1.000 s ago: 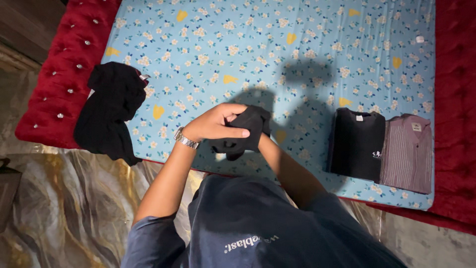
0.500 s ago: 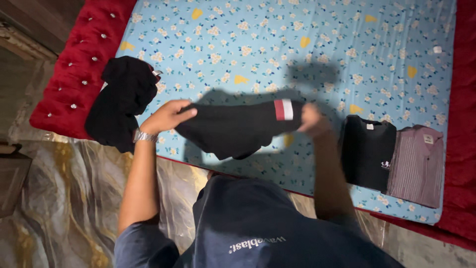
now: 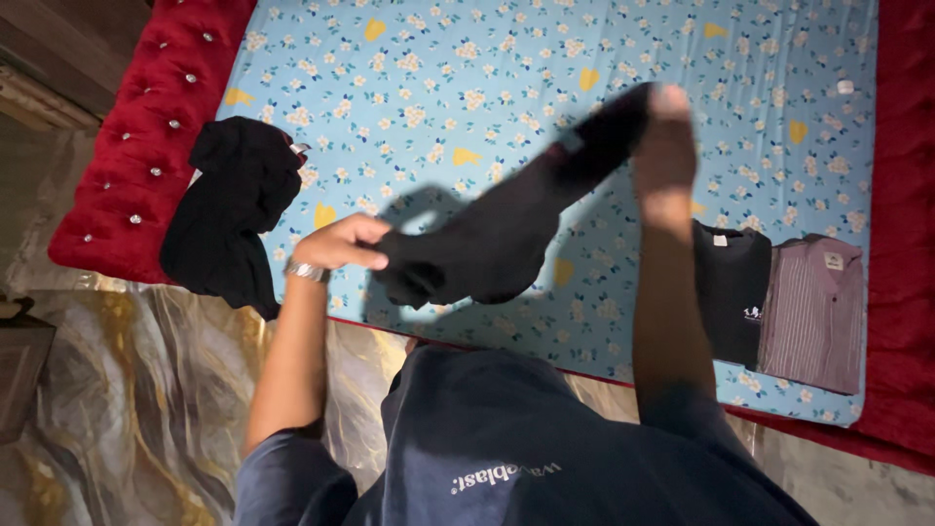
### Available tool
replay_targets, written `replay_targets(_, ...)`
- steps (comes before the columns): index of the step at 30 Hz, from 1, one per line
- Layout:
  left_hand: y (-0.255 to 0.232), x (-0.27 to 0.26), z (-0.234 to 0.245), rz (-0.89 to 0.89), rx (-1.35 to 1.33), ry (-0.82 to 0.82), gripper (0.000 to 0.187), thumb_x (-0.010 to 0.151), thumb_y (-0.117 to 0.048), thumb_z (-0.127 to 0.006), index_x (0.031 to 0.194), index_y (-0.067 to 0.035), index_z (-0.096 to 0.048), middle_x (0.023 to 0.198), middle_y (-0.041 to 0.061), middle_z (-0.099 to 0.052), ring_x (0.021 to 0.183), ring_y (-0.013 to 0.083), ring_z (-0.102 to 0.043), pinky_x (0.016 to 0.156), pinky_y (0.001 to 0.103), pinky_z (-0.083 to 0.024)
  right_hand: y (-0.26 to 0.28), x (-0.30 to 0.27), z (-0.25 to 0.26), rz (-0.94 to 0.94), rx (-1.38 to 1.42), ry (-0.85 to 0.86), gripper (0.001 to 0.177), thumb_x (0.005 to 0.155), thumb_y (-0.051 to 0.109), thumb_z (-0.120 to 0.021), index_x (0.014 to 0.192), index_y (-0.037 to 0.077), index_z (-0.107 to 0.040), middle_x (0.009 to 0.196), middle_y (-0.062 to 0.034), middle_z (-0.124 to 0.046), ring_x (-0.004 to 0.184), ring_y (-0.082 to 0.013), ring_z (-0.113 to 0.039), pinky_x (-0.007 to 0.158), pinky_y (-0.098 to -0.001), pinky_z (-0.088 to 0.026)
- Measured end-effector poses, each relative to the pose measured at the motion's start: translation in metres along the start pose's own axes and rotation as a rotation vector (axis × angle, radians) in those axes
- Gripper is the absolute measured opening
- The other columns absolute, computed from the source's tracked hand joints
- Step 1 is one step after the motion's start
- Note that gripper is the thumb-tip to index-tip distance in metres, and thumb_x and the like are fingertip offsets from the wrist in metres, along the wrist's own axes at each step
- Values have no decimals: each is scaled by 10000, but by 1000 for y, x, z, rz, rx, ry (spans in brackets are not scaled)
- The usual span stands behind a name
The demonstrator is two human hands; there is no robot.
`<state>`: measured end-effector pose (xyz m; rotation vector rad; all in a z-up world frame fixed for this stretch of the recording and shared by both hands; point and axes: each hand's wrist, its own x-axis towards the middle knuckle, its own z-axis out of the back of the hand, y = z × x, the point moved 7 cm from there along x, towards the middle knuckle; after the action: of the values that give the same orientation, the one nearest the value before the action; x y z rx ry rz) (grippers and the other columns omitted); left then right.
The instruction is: The person folds black t-shirts by hand on a bed.
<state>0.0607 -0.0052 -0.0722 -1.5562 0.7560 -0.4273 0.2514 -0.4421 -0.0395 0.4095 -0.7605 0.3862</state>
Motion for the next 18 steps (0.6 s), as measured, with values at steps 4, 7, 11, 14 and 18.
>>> replay_targets(4, -58, 31, -26, -204, -57, 26, 391, 790, -230, -774, 1085, -13, -637, 993, -30, -678, 903, 64, -606, 817, 246, -497, 57, -14, -32, -738, 1453, 232, 452, 975, -30, -612, 1413, -11, -503, 1237, -90, -546, 1125, -207, -528, 988, -364, -451)
replay_targets(7, -99, 49, -31, -223, 429, -112, 351, 865, -232, -808, 902, -31, -522, 728, -27, -390, 711, 95, -372, 630, 275, -326, 143, -20, 21, -459, 1684, 236, 331, 933, 16, -533, 1263, -1, -558, 1263, -89, -597, 1135, -179, -590, 1001, -324, -482)
replay_targets(11, -141, 71, -50, -197, 506, -164, 444, 841, -291, -795, 965, -50, -444, 812, -42, -326, 721, 74, -337, 575, 260, -342, 196, -30, 43, -544, 1546, 381, 217, 946, -29, -546, 1155, -15, -602, 1136, -113, -667, 1040, -193, -654, 934, -328, -528)
replay_targets(14, -175, 76, -71, -403, 687, -191, 492, 894, -302, -781, 1172, -55, -460, 911, -16, -404, 788, 72, -383, 634, 232, -397, 212, -47, 36, -402, 1536, 424, 159, 995, 22, -529, 1135, -14, -596, 1123, -107, -665, 1050, -186, -657, 942, -327, -537)
replay_targets(18, -171, 90, -83, -228, 649, -207, 586, 841, -337, -755, 1220, -52, -410, 871, -11, -422, 703, 65, -395, 552, 231, -368, 201, -104, -45, -578, 1225, 579, 205, 1049, 157, -543, 1085, -27, -626, 1002, -124, -674, 949, -176, -637, 855, -311, -514)
